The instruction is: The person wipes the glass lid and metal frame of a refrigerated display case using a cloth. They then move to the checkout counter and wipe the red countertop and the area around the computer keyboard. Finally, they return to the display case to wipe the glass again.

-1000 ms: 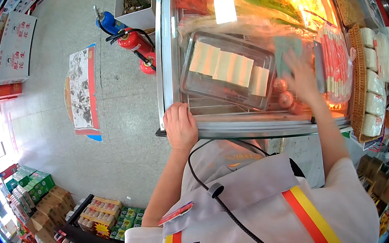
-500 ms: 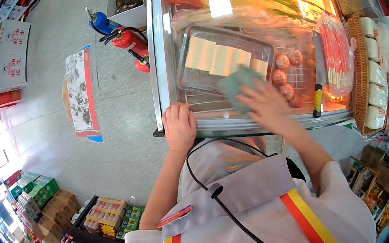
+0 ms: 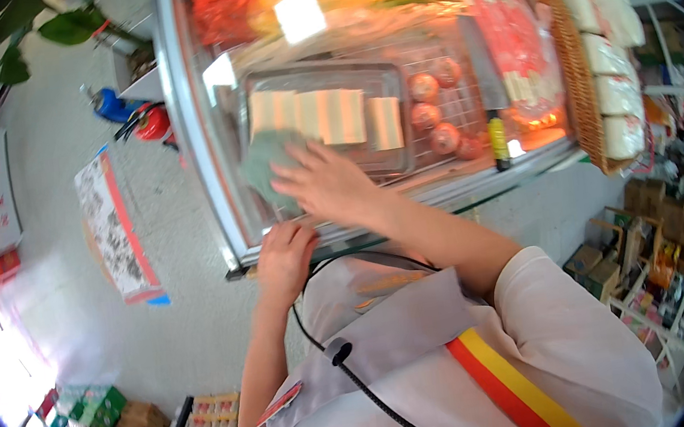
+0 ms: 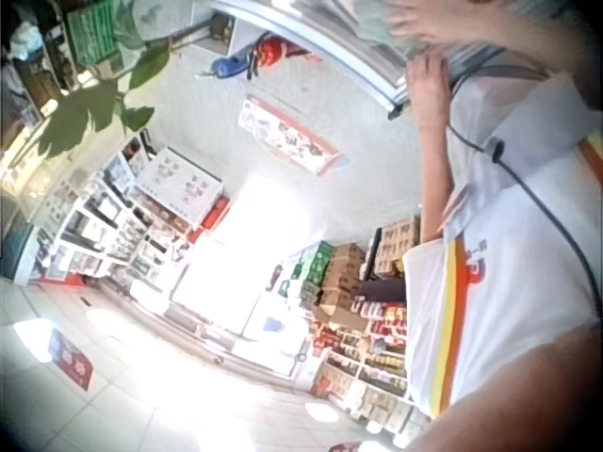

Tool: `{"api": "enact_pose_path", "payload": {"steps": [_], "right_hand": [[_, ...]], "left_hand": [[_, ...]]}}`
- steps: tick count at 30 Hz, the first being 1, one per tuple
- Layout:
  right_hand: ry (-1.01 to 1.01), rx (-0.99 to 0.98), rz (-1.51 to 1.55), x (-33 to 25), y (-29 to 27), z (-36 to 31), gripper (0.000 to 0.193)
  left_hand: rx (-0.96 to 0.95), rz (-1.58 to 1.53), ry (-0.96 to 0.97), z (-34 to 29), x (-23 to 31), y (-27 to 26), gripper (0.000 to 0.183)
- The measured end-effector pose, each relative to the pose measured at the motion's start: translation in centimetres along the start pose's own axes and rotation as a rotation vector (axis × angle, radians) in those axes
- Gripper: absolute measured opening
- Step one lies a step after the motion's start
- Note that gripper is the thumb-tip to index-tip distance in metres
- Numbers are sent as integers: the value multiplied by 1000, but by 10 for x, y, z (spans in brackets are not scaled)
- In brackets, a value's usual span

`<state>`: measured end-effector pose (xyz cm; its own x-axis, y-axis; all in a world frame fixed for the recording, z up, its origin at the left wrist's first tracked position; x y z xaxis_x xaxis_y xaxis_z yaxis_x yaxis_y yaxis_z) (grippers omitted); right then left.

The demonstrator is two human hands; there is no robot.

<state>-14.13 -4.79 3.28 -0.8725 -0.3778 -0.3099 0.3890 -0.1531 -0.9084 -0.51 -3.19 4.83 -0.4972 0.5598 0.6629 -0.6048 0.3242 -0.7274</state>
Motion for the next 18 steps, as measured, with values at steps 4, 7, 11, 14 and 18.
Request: {"api": "enact_pose_path", "payload": {"steps": [4,7,11,14,18], "right_hand": [[214,-79,-98,43,-76,-86,47],[550,40,-279,109,-116,-118,50],[751,8,-400,119,-107,-71,41],[411,153,-260,56,-53,-57,29],[283,164,307,21,-53,-90,20]], "left_hand": [[26,13,-31,-14,0,-6,13],[33,16,-52,-17,-5,-5,13],[128,70,-8,-11,-6,-3,14],[168,145,52,-4,-9,7,18],[185,174,94,-3,-17,16,19]]}}
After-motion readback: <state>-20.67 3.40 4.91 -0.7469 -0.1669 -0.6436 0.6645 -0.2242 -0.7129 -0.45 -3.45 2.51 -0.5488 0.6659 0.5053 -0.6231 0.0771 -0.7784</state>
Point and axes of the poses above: each hand's wrist, its own z-axis towards the middle knuckle, its own y-axis out of the palm, x = y × z, the point moved 4 cm from there along z, towards the middle knuckle, and after that the axes turned 12 degrees about x, right-handed, at the moved point
